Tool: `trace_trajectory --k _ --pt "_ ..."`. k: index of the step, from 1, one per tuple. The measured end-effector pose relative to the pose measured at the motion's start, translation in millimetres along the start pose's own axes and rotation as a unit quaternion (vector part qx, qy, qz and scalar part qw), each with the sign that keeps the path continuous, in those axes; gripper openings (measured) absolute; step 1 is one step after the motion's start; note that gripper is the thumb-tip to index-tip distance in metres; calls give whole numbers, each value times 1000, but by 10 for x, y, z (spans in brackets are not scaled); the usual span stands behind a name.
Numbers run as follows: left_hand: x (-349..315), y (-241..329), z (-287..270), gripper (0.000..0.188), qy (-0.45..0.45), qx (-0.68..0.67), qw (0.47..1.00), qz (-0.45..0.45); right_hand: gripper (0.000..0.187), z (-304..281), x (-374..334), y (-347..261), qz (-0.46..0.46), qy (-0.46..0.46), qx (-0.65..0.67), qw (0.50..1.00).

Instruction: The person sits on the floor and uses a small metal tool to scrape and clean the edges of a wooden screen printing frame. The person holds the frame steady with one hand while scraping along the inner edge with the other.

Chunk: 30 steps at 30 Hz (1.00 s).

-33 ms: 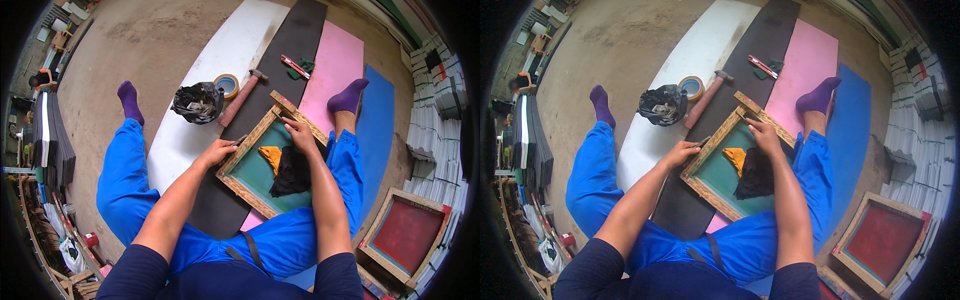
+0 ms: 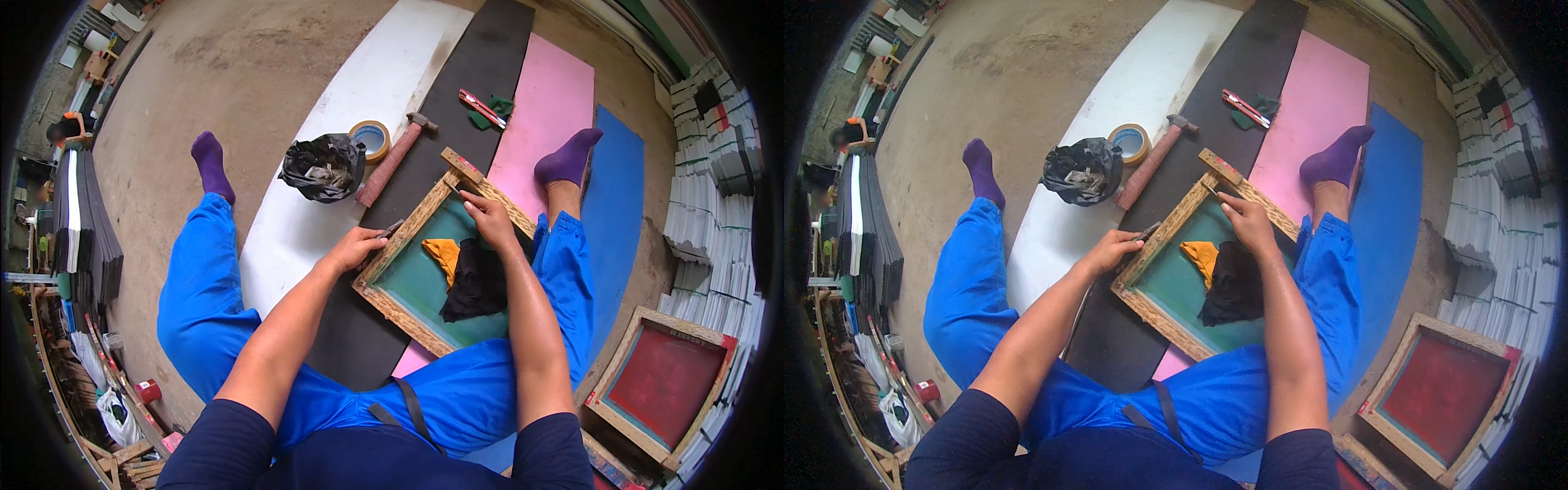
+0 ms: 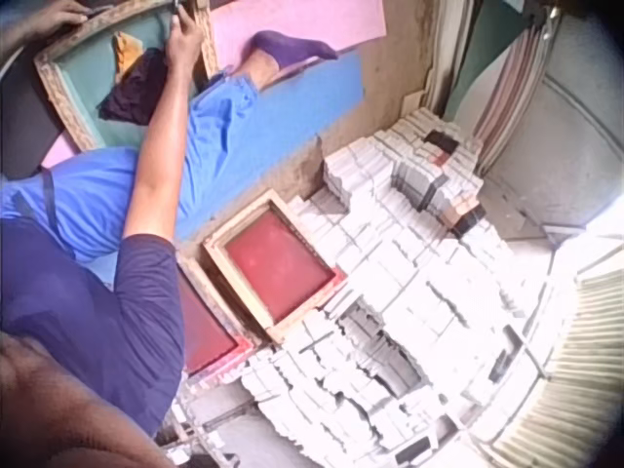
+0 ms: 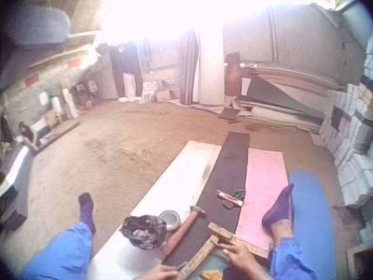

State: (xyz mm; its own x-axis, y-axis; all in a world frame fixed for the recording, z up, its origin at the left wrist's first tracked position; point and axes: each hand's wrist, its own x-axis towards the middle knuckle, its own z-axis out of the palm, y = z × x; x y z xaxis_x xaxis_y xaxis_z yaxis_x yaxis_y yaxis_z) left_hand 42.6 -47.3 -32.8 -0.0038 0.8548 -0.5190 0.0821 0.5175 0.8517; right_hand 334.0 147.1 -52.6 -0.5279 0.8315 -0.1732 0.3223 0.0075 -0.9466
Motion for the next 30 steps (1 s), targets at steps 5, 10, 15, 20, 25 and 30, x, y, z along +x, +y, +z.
trace_trajectory --k 5,10,15,20,25,30 --pt "-22 -136 -24 40 18 -13 999 33 35 5 -34 -652 328 -38 266 906" --pt "5 -33 -9 41 6 -2 1000 -2 32 58 -178 -450 123 22 -119 985" --pt "-39 -56 -32 45 18 7 1000 -8 31 267 -363 -867 59 63 -353 932" --pt "-38 -6 -33 50 -2 1 999 -38 31 296 -386 -1003 42 60 -420 905" --pt "-35 -64 -30 47 -1 -1 1000 -21 38 396 -345 -1249 78 14 -484 872" --pt "-35 -57 -6 47 4 11 999 -37 44 637 -318 -1375 136 -9 -524 841"
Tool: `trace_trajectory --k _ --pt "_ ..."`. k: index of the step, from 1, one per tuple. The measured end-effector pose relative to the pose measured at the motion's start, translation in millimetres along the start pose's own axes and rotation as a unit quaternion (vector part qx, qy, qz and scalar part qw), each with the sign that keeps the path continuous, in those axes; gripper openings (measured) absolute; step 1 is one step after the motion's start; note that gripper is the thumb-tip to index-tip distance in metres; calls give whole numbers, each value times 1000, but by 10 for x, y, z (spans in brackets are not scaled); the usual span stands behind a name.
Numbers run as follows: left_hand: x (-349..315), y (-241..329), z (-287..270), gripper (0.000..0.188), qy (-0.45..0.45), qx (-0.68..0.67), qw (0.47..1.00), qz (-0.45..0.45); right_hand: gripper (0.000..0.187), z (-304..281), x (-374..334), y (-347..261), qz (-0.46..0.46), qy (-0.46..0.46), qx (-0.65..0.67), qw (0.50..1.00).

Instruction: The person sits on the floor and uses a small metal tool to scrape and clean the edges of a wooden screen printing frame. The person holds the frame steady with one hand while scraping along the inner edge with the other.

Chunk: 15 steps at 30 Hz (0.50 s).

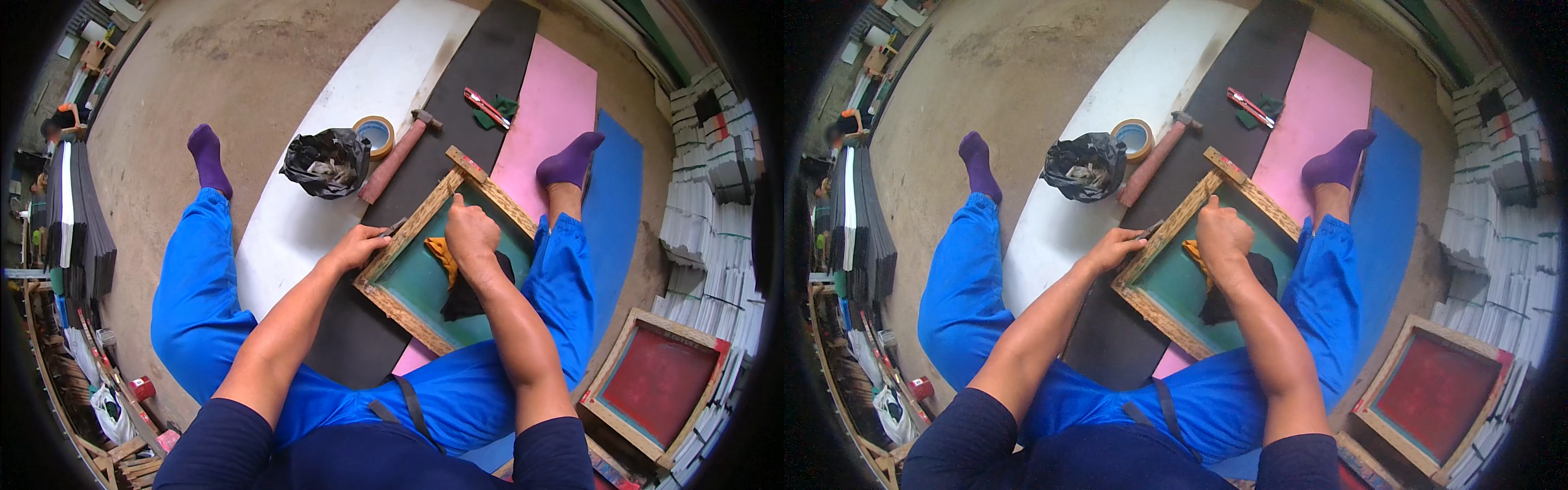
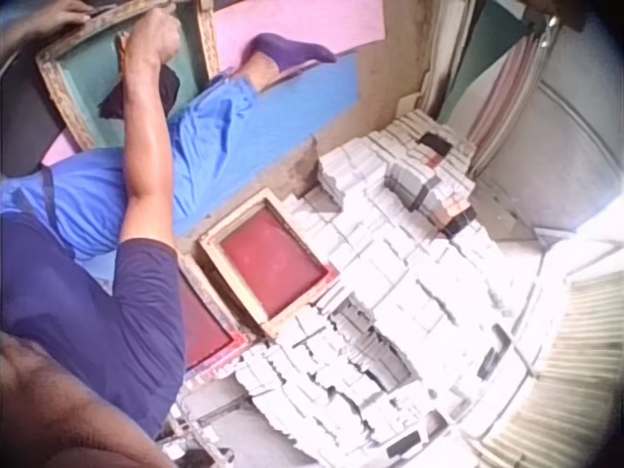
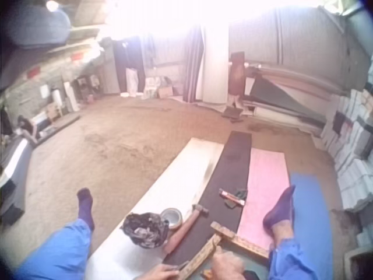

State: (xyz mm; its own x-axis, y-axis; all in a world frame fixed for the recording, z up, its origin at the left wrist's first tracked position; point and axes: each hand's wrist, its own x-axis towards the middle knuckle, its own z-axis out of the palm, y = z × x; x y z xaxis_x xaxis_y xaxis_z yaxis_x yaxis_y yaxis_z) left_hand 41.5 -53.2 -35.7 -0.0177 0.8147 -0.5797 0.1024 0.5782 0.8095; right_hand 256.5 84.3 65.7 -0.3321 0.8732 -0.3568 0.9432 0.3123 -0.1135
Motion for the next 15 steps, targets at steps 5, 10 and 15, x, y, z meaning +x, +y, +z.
trace_trajectory --k 5,10,15 --pt "12 -13 -9 47 4 -7 1000 8 36 427 172 478 -33 58 247 967" --pt "-26 -17 -33 48 9 -3 1000 4 36 415 122 469 -28 47 270 961" --pt "19 76 27 46 7 1 1000 14 34 728 294 786 -78 81 359 926"
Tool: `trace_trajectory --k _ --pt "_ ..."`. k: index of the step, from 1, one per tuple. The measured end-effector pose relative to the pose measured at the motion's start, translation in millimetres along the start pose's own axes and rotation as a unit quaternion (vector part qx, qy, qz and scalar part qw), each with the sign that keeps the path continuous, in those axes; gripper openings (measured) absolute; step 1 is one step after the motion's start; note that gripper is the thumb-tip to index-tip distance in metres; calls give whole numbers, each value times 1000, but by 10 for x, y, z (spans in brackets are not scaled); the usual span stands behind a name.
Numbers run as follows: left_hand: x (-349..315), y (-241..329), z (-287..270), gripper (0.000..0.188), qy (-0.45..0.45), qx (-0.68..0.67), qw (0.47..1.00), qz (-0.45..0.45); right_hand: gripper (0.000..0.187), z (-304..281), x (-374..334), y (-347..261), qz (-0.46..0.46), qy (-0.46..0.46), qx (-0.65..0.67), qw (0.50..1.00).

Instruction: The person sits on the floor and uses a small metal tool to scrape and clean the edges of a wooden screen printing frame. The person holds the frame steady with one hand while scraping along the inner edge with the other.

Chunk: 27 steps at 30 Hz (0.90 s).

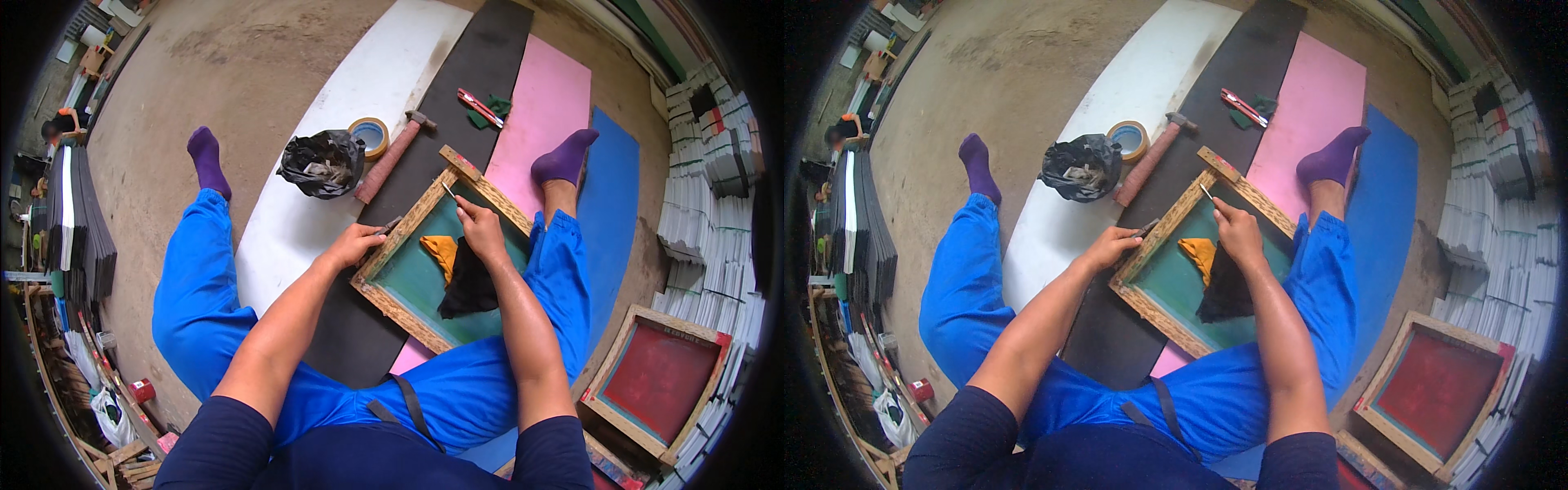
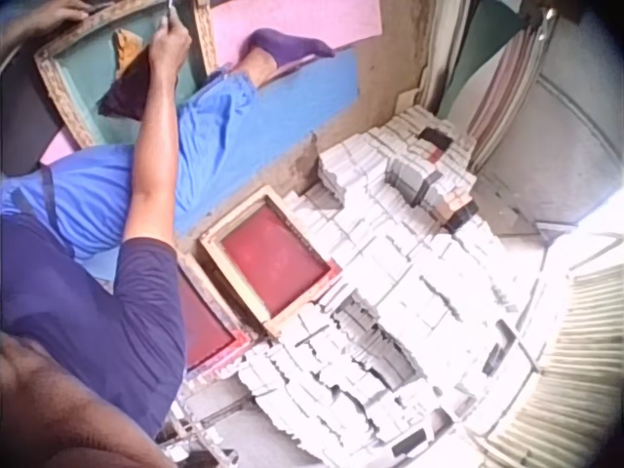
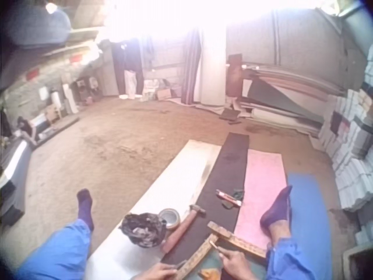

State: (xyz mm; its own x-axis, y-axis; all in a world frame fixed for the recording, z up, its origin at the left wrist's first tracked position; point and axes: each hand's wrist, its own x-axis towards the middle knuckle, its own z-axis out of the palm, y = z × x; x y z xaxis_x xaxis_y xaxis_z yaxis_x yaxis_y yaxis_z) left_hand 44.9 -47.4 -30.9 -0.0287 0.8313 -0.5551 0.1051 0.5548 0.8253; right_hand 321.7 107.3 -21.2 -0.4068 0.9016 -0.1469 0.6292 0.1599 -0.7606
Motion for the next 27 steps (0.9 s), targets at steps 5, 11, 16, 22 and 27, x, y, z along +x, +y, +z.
trace_trajectory --k 5,11,16,22,27 --pt "1 -163 -49 44 10 5 999 35 35 -123 -88 -491 31 -59 -225 972" --pt "-53 38 -17 51 12 33 999 26 36 -4 14 -41 18 -17 13 1000" --pt "35 -156 -46 46 12 3 1000 28 36 39 81 78 -11 -20 83 996" --pt "-25 -48 -57 47 2 18 1000 -11 38 11 -32 -147 -30 19 -91 995" --pt "-44 -55 -60 47 -2 -5 1000 -1 35 -29 137 -64 151 -111 250 950"
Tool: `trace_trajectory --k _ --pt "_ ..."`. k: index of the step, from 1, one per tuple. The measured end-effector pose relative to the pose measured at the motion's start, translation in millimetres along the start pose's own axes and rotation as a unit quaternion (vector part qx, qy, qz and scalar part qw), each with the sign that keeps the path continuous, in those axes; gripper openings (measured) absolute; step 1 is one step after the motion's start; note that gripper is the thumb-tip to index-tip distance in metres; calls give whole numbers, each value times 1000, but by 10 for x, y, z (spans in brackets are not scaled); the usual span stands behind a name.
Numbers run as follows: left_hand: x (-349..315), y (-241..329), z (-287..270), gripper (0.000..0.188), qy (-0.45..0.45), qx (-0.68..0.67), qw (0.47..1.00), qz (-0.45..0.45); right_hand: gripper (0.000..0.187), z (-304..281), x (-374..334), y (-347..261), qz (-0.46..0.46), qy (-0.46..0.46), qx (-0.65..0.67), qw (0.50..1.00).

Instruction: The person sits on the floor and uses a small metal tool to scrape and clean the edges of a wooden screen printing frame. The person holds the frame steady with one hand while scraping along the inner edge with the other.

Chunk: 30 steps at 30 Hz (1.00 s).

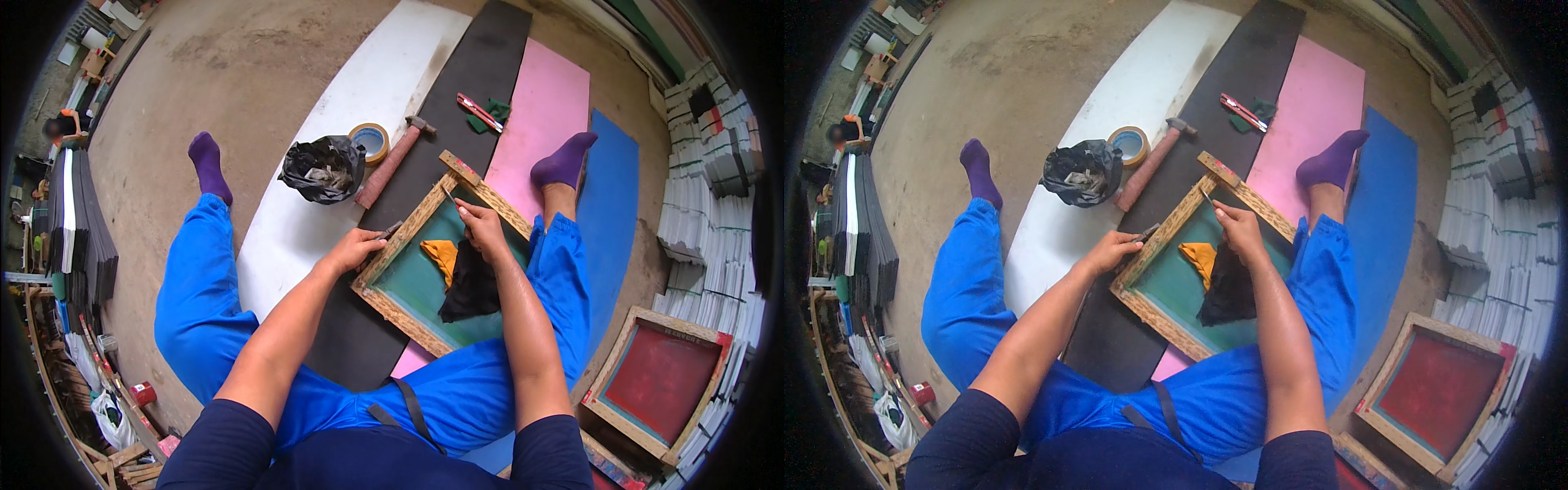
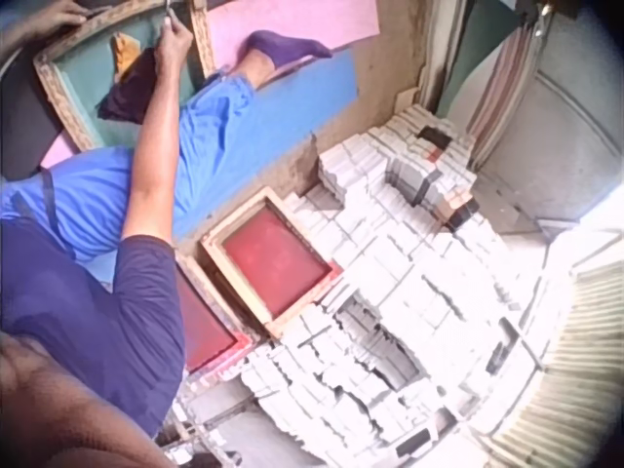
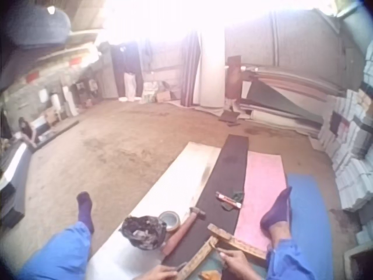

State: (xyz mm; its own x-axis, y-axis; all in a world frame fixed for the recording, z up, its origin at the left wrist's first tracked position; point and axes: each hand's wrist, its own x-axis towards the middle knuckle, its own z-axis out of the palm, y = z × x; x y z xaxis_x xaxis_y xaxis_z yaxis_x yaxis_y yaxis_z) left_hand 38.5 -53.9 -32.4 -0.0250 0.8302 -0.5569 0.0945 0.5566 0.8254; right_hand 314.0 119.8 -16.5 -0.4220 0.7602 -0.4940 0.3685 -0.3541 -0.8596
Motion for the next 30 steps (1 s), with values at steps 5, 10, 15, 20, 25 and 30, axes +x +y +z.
trace_trajectory --k 5,10,15,20,25,30 --pt "13 18 15 51 1 8 1000 5 34 30 63 220 -215 102 -188 953" --pt "-26 18 -25 52 2 23 1000 -7 33 99 56 -49 -18 37 -5 999" --pt "39 -36 -12 48 -1 9 1000 7 32 -62 -53 -222 108 -24 70 991" --pt "115 -162 1 39 -4 -20 999 32 35 -170 -46 -57 -177 115 -308 928" --pt "75 -123 12 39 0 -34 999 26 30 -11 -194 -378 -166 183 -429 869" --pt "94 -132 6 40 -2 -32 999 24 29 41 -202 -426 -153 179 -442 866"
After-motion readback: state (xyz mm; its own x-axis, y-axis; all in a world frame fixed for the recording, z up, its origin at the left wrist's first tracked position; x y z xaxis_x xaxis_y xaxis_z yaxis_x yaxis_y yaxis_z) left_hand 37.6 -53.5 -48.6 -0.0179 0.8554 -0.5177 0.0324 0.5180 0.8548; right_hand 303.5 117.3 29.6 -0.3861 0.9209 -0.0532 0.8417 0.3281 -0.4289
